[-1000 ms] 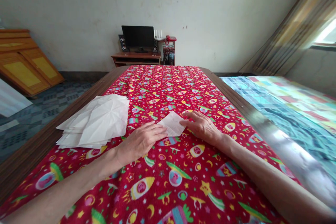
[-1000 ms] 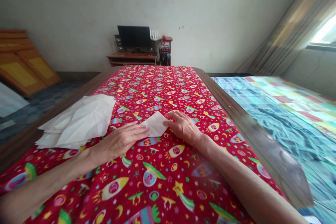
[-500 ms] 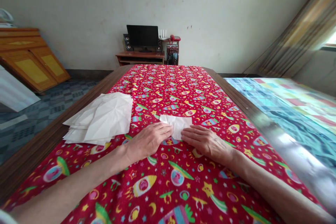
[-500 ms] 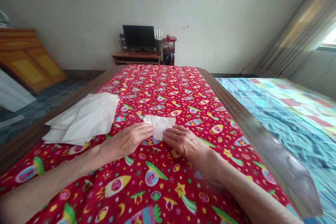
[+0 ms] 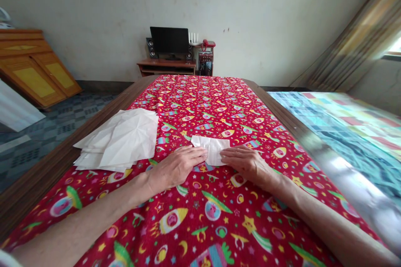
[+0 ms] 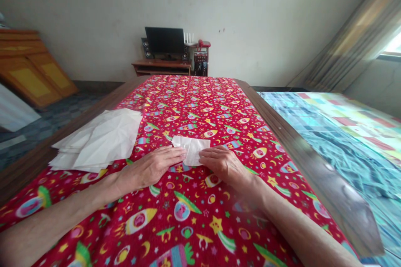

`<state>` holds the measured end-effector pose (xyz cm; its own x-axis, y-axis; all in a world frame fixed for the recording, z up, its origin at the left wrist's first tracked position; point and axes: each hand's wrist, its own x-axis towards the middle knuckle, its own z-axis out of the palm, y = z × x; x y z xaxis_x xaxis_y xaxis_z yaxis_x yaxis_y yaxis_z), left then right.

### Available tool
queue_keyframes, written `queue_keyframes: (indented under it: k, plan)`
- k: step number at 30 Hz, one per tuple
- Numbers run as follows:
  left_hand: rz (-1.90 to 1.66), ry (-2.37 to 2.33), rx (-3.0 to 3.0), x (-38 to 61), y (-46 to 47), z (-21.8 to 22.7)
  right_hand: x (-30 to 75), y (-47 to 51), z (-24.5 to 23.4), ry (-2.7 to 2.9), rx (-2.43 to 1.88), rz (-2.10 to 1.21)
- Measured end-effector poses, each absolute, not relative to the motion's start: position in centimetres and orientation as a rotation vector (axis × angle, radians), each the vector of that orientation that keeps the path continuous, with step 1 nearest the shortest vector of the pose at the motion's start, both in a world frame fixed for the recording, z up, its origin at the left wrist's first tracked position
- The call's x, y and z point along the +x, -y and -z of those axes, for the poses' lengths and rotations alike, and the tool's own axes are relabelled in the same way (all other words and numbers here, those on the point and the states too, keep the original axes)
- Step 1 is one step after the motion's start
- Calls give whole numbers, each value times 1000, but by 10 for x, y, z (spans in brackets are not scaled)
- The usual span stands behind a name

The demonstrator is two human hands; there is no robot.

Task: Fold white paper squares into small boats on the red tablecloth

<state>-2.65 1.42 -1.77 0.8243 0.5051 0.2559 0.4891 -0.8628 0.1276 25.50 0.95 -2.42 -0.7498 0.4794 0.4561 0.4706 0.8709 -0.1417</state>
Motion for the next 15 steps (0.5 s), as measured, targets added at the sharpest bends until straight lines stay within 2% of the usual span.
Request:
queue_keyframes:
  k: [15]
  plan:
    - [-550,-820,2894,-19,-9,24,242,-26,22,2257,-809,-560]
